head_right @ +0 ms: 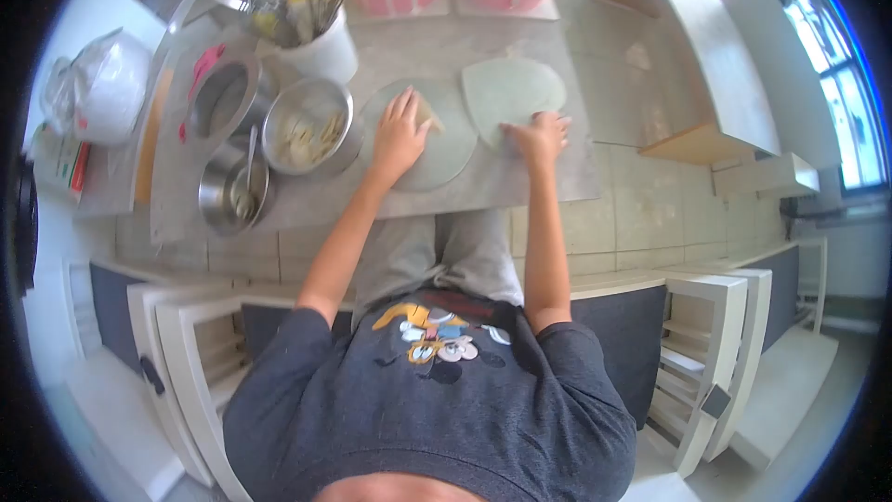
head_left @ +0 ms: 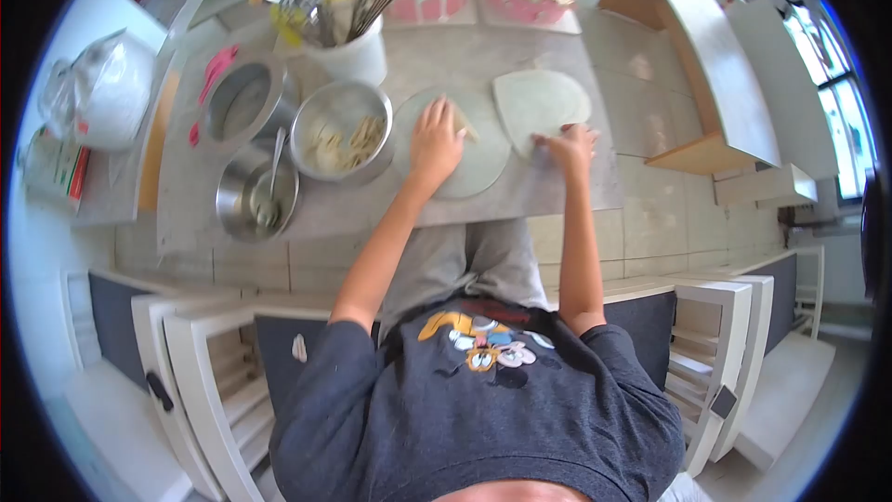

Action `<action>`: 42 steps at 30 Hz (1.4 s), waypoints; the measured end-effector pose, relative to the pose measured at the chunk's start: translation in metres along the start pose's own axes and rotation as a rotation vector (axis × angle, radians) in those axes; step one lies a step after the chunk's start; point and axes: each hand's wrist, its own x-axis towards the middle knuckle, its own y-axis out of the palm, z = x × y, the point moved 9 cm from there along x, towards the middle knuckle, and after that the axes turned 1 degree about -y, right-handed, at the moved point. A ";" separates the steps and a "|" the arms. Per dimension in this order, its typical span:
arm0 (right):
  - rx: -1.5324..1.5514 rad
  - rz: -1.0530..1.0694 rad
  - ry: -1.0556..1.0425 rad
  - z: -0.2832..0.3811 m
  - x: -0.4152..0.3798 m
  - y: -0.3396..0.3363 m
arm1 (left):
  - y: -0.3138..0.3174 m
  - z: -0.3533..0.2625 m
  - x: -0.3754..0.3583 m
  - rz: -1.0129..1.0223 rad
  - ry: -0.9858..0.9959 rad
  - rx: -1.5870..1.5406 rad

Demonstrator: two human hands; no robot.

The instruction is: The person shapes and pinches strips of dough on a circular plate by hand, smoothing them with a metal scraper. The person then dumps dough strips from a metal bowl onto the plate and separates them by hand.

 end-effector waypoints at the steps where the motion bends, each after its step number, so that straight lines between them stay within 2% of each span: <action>1: 0.000 -0.012 0.005 0.000 0.005 -0.003 | 0.000 0.001 0.002 -0.010 0.019 -0.039; 2: 0.011 -0.089 -0.002 0.004 -0.007 -0.013 | 0.001 0.002 0.000 -0.026 0.054 -0.083; 3: -0.007 -0.048 0.022 0.003 -0.007 -0.014 | -0.001 0.000 -0.003 -0.046 0.075 -0.110; 5: -0.043 -0.119 0.103 -0.010 -0.002 -0.009 | 0.004 0.003 -0.009 -0.024 0.069 -0.005; 7: -0.043 -0.020 0.133 -0.006 -0.007 -0.013 | 0.001 -0.002 -0.011 -0.020 0.079 0.040; 11: 0.007 -0.040 0.122 -0.008 -0.002 -0.028 | -0.004 -0.007 -0.010 -0.009 0.080 0.002; 13: 0.611 0.110 -0.178 0.015 -0.001 -0.018 | -0.003 -0.006 -0.010 0.011 0.061 -0.020; 14: 0.611 0.107 -0.172 0.012 0.000 -0.014 | -0.002 -0.006 -0.010 0.016 0.065 -0.023; 16: 0.743 0.023 -0.321 0.038 -0.014 -0.025 | -0.003 -0.007 -0.010 -0.002 0.065 -0.011; 17: 0.740 0.028 -0.310 0.044 -0.019 -0.026 | -0.001 -0.006 -0.010 0.009 0.060 -0.013; 19: 0.602 -0.128 -0.498 0.069 -0.040 -0.049 | -0.007 -0.010 -0.013 -0.055 0.111 -0.067; 21: 0.586 -0.195 -0.670 0.087 -0.056 -0.057 | -0.007 -0.011 -0.016 -0.090 0.149 -0.086; 25: 0.468 -0.096 -0.751 0.100 -0.068 -0.043 | -0.013 -0.011 -0.019 -0.132 0.151 -0.184; 27: 0.374 -0.137 -0.754 0.097 -0.070 -0.035 | -0.016 -0.009 -0.021 -0.148 0.158 -0.197; 28: 0.377 -0.093 -0.768 0.100 -0.074 -0.029 | -0.016 -0.004 -0.023 -0.149 0.115 -0.182; 30: 0.489 -0.108 -0.858 0.107 -0.089 -0.034 | -0.019 -0.007 -0.024 -0.160 0.163 -0.201; 37: 0.441 -0.075 -0.885 0.106 -0.096 -0.016 | -0.022 -0.003 -0.023 -0.158 0.085 -0.238; 39: 0.401 -0.024 -0.809 0.102 -0.092 -0.009 | -0.024 -0.002 -0.024 -0.164 0.077 -0.253; 42: 0.411 -0.009 -0.822 0.103 -0.093 -0.005 | -0.025 -0.002 -0.023 -0.172 0.071 -0.257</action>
